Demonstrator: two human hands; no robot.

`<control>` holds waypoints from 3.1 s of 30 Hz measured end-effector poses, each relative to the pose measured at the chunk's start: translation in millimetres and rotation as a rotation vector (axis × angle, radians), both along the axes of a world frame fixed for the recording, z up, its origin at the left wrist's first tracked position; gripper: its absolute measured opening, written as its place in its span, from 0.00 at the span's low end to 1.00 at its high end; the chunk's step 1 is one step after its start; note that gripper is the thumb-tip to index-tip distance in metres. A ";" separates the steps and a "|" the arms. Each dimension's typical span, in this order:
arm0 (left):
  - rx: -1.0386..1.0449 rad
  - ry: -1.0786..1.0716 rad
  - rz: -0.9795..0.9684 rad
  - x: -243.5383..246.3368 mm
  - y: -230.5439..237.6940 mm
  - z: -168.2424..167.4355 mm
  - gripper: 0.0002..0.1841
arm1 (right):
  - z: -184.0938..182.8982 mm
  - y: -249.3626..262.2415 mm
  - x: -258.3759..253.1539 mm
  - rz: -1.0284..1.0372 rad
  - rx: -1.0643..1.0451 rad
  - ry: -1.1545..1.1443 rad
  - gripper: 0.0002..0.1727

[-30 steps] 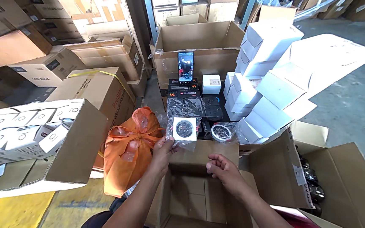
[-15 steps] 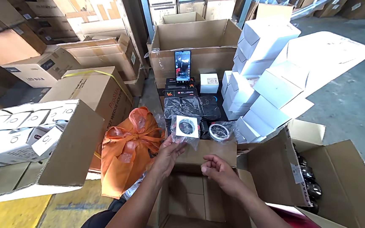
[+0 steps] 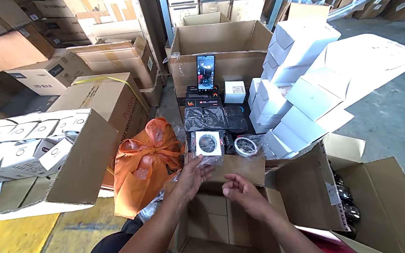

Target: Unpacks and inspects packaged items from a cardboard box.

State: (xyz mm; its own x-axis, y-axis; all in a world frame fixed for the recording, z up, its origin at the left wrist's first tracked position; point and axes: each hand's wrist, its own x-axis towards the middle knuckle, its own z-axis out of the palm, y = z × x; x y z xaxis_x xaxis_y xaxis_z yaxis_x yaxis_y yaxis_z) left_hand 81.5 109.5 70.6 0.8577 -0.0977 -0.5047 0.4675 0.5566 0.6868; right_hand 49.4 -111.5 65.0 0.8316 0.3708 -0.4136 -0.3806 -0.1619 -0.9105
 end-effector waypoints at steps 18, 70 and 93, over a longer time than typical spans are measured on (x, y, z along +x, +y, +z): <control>0.065 0.030 -0.039 3.1 -4.7 -0.4 0.27 | -1.9 -0.9 -0.1 0.059 0.002 -0.007 0.39; 0.238 -0.306 0.199 39.8 35.8 5.8 0.15 | -0.9 -2.1 -0.2 0.093 -0.071 0.007 0.36; 0.400 -0.322 -0.134 67.3 44.0 15.7 0.23 | -4.7 -3.9 -1.3 0.098 -0.078 -0.015 0.39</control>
State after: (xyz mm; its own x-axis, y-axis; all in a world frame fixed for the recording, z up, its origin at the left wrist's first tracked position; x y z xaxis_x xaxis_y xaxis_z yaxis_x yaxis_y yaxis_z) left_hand 148.8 153.4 86.3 0.9687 -0.0714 -0.2378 0.2468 0.1717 0.9537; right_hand 48.0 -115.4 60.4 0.7993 0.4176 -0.4321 -0.3462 -0.2677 -0.8992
